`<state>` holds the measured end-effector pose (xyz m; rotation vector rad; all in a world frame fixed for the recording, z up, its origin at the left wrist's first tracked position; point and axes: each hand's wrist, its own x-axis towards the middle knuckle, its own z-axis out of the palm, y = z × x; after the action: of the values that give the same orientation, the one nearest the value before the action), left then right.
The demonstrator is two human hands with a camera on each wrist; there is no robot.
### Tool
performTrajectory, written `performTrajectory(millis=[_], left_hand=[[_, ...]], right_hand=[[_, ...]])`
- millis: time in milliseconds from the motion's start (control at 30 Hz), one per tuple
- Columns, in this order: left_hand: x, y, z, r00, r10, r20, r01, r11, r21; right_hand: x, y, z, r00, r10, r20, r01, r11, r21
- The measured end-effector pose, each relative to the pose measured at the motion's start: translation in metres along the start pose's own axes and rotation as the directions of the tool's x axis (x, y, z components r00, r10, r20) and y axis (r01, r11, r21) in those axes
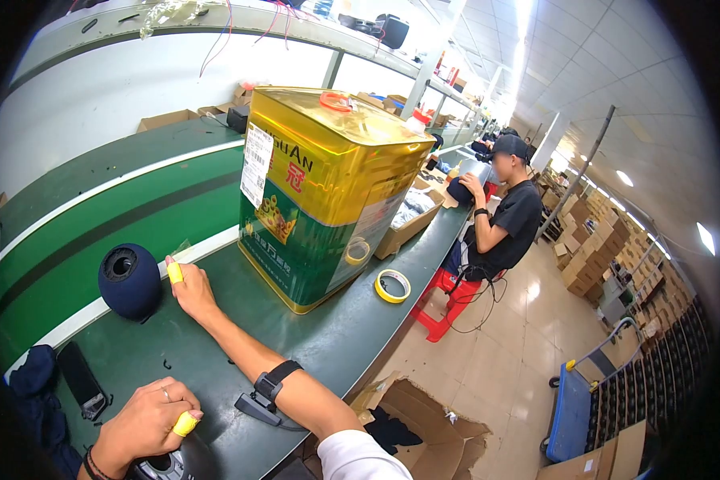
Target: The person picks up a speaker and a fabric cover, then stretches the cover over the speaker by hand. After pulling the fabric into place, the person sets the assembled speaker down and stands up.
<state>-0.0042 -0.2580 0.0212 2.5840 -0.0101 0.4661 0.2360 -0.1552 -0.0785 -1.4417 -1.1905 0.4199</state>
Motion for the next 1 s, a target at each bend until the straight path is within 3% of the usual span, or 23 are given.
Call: performTrajectory(millis=[667,767,1000], left_hand=[[0.000,0.000,0.000,1.000,0.010,-0.002,-0.010,1.000,0.012],[0.000,0.000,0.001,1.000,-0.009,0.001,0.009,1.000,0.019],[-0.001,0.001,0.003,0.998,-0.056,0.031,0.054,0.997,0.052]], right_hand=[[-0.001,-0.004,-0.001,1.000,0.000,0.028,0.000,1.000,0.008],[-0.003,-0.002,0.001,0.999,-0.053,0.012,0.053,0.998,0.029],[-0.005,-0.012,0.000,0.999,0.014,0.044,-0.016,0.999,0.039]])
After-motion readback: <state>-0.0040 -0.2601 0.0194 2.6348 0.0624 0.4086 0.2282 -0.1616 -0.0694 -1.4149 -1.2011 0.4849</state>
